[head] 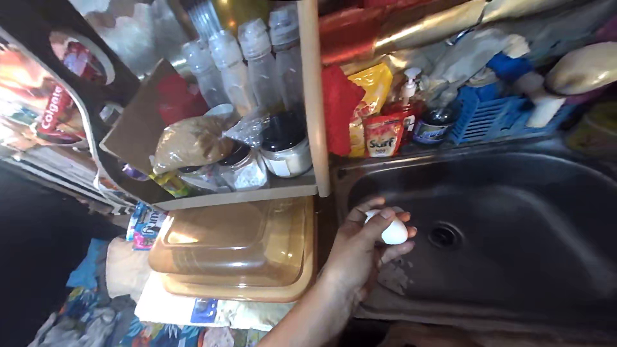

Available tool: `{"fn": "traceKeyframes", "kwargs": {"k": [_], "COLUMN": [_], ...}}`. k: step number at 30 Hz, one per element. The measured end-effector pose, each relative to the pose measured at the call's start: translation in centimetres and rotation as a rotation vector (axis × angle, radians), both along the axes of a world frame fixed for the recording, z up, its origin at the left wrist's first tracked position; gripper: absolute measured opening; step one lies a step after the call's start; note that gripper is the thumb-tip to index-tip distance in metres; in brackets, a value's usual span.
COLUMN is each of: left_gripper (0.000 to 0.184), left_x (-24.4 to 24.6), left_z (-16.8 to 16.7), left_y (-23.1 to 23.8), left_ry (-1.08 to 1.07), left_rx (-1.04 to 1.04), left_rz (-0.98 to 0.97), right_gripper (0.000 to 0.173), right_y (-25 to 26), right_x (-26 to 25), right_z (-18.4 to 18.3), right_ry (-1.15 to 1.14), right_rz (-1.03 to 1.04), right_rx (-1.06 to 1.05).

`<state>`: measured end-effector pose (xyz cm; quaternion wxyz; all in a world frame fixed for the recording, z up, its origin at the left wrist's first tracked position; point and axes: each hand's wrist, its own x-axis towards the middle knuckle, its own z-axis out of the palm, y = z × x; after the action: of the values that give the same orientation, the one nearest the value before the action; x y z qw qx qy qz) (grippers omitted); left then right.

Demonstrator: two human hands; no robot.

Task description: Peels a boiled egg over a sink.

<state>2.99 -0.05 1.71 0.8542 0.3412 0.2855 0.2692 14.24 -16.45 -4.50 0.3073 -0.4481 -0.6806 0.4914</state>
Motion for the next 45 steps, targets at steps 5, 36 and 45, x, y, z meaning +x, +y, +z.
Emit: {"fn": "traceKeyframes", "kwargs": {"k": [5, 36, 45], "left_gripper": [0.052, 0.06, 0.056], "left_x": [0.6, 1.3, 1.2], "left_z": [0.2, -0.6, -1.7], "left_y": [0.2, -2.4, -2.5], "left_ry": [-0.05, -0.056, 0.045], "left_rx": [-0.093, 0.85, 1.104], "left_rz": [-0.123, 0.024, 0.148], "right_gripper": [0.028, 0.02, 0.017], "right_y": [-0.7, 4.1, 4.0], "right_x": [3.3, 2.8, 2.1], "right_z": [1.3, 5.1, 5.2], "right_ry": [-0.082, 0.186, -0.123], "right_rz": [-0.417, -1.117, -1.181], "right_rx": [0.125, 0.609, 0.789]}}
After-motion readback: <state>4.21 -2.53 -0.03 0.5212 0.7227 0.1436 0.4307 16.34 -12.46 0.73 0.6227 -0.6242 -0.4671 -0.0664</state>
